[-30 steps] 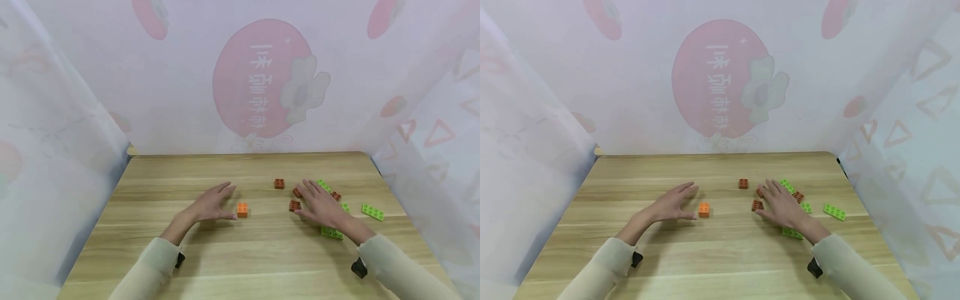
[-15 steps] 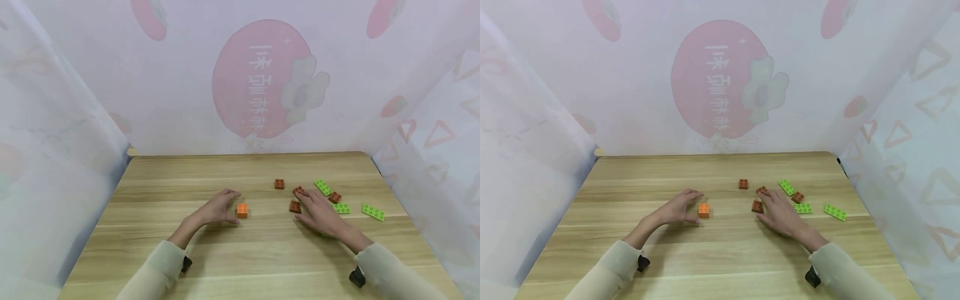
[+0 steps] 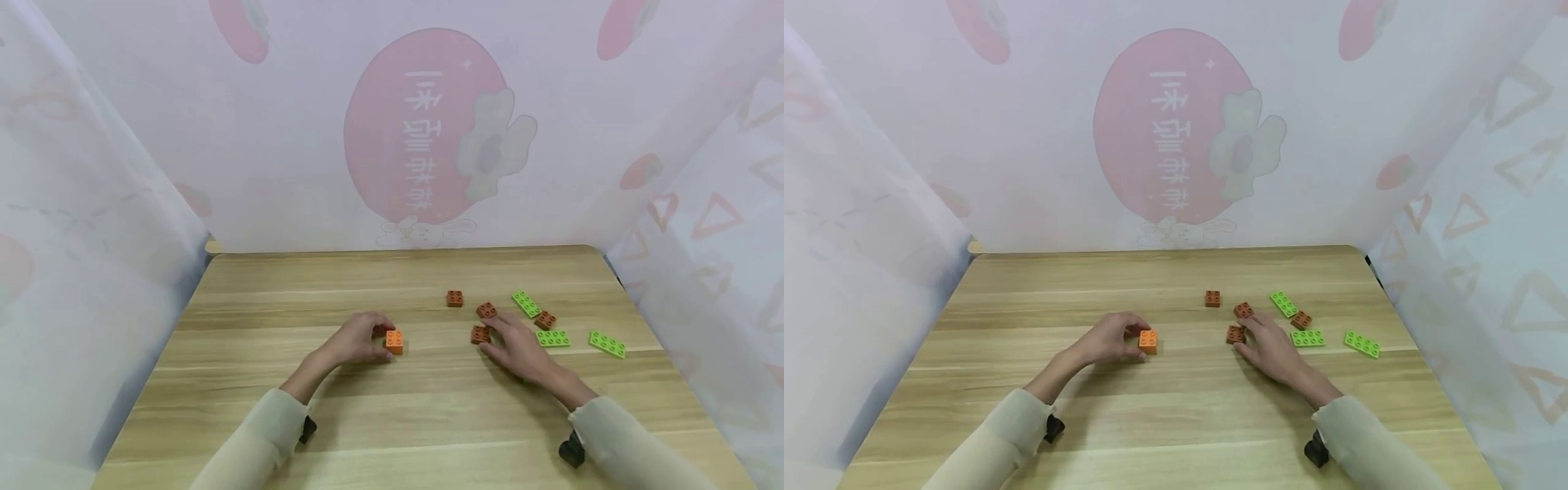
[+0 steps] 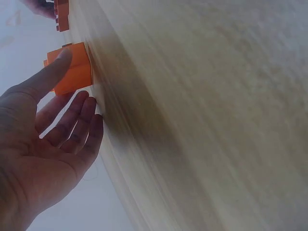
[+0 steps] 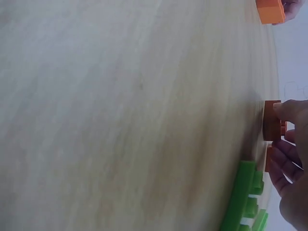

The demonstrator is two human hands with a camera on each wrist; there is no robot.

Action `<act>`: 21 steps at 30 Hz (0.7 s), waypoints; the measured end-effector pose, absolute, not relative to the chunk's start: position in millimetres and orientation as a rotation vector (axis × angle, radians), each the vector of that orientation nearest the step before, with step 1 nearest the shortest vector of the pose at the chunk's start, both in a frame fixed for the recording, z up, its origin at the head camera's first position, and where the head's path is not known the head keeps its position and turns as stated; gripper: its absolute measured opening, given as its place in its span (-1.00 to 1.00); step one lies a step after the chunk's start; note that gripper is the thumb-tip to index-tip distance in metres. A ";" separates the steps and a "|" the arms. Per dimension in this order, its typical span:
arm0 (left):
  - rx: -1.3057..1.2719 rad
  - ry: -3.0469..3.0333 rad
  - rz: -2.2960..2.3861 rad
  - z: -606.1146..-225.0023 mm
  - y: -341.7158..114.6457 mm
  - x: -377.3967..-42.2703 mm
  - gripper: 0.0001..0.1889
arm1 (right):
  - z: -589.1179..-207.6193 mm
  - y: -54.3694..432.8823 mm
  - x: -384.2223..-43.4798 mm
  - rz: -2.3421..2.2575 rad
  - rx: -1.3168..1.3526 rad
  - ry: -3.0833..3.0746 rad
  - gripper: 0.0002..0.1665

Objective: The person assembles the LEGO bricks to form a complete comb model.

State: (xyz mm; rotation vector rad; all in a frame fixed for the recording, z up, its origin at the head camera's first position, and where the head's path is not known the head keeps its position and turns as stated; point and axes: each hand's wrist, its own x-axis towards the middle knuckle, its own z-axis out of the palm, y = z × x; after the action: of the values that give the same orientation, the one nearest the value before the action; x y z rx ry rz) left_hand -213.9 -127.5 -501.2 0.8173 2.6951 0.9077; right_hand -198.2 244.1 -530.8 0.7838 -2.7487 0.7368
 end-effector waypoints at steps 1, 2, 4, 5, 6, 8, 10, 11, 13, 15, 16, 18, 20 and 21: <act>0.815 2.698 0.910 -501.2 -127.4 -214.0 -0.49 | -532.0 243.1 -198.9 0.757 0.776 -2.745 -0.38; 0.810 2.699 0.914 -501.4 -127.3 -214.1 -0.50 | -533.3 242.3 -199.4 0.774 0.770 -2.741 -0.39; 0.795 2.702 0.920 -502.1 -127.3 -214.5 -0.52 | -535.2 240.7 -199.8 0.797 0.758 -2.739 -0.41; 0.789 2.701 0.924 -502.7 -127.2 -214.7 -0.53 | -536.1 240.0 -200.0 0.804 0.755 -2.736 -0.42; 0.786 2.699 0.928 -503.2 -127.1 -215.0 -0.54 | -537.0 239.5 -200.1 0.807 0.752 -2.735 -0.42; 0.781 2.699 0.932 -503.9 -126.8 -216.0 -0.56 | -538.0 238.9 -200.7 0.809 0.747 -2.729 -0.44; 0.783 2.698 0.937 -504.4 -126.6 -216.8 -0.57 | -538.8 238.9 -201.2 0.814 0.744 -2.722 -0.46; 0.786 2.697 0.940 -504.6 -126.6 -217.1 -0.58 | -539.2 238.9 -201.4 0.820 0.740 -2.718 -0.47; 0.786 2.698 0.943 -505.1 -126.8 -217.8 -0.59 | -539.8 239.3 -202.0 0.836 0.738 -2.709 -0.48; 0.785 2.699 0.942 -505.5 -127.0 -218.5 -0.60 | -540.3 239.6 -202.6 0.853 0.733 -2.705 -0.49; 0.783 2.700 0.943 -505.6 -126.9 -218.9 -0.60 | -540.5 239.7 -202.9 0.863 0.733 -2.702 -0.49; 0.778 2.694 0.953 -505.8 -127.0 -219.7 -0.60 | -540.6 239.7 -203.2 0.877 0.728 -2.705 -0.49; 0.767 2.686 0.966 -505.7 -127.1 -220.4 -0.61 | -539.9 239.0 -203.0 0.888 0.724 -2.710 -0.50; 0.766 2.684 0.972 -505.9 -127.4 -220.9 -0.61 | -539.1 238.5 -202.8 0.893 0.726 -2.710 -0.50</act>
State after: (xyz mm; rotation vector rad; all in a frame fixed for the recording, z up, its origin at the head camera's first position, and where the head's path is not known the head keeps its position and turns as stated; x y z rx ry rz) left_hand -220.9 -127.4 -505.9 0.7655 2.6836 0.9722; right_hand -202.8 238.5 -539.1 0.7257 -2.7100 0.8926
